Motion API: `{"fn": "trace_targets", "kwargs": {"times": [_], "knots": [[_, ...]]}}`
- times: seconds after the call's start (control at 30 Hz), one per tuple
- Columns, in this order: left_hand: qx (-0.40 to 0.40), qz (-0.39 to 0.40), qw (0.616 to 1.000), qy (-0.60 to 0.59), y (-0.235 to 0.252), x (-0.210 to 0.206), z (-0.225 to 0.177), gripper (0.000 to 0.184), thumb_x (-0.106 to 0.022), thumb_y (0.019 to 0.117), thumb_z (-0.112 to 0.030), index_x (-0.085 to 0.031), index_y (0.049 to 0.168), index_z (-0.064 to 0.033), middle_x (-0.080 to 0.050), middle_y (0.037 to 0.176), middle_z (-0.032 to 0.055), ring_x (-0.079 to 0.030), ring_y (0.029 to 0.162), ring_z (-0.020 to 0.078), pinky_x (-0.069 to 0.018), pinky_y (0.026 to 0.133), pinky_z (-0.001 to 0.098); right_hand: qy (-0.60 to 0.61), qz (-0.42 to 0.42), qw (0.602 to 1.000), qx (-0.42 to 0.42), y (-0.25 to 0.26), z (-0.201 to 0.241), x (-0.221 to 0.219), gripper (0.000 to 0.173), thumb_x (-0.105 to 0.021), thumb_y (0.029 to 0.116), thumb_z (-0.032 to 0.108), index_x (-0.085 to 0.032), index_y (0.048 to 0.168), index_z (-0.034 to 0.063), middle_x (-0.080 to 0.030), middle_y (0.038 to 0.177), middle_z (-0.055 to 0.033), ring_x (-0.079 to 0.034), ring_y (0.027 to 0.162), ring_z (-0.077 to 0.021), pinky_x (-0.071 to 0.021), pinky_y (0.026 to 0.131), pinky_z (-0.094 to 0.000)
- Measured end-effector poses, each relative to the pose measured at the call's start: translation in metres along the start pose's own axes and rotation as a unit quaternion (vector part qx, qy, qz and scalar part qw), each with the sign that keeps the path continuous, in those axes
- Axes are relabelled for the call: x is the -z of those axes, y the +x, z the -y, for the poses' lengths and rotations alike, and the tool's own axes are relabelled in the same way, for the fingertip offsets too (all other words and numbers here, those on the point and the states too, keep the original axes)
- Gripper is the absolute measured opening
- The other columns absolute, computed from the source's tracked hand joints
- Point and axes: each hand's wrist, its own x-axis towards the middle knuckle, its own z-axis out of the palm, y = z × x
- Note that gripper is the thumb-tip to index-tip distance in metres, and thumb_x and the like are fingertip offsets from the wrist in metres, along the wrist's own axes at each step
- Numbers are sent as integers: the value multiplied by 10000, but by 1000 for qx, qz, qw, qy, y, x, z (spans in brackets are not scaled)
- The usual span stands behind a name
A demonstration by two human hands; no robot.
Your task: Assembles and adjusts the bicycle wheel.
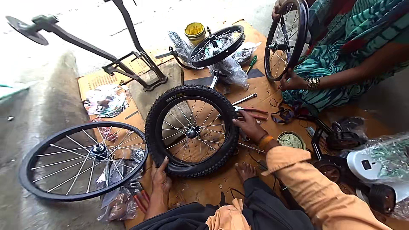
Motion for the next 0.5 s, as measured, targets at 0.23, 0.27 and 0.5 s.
{"fn": "trace_targets", "kwargs": {"times": [0.23, 0.27, 0.5], "knots": [[21, -9, 1000, -7, 1, 8, 0, 601, -625, 998, -99, -387, 1547, -158, -571, 1427, 82, -623, 1185, 155, -546, 966, 381, 75, 41, 996, -16, 15, -8, -13, 532, -659, 1005, 230, -496, 1488, 76, -652, 1325, -168, -660, 1182, -258, -533, 1032, -479], [22, -5, 1000, -9, 2, 10, 0, 615, -621, 995, -94, -376, 1553, -169, -567, 1431, 80, -618, 1199, 162, -550, 971, 395, 78, 35, 996, -18, 7, -8, -9, 540, -693, 978, 206, -515, 1466, 60, -673, 1283, -174, -682, 1136, -263, -554, 999, -479], [-43, 86, 994, 57, 4, 18, -34, 555, -597, 986, -63, -405, 1507, -85, -621, 1333, 95, -660, 1123, 153, -582, 946, 374, 29, 33, 996, -75, -117, -29, 24, 630, -895, 783, 215, -564, 1304, 90, -714, 1126, -96, -715, 1008, -216, -611, 889, -454]]}}
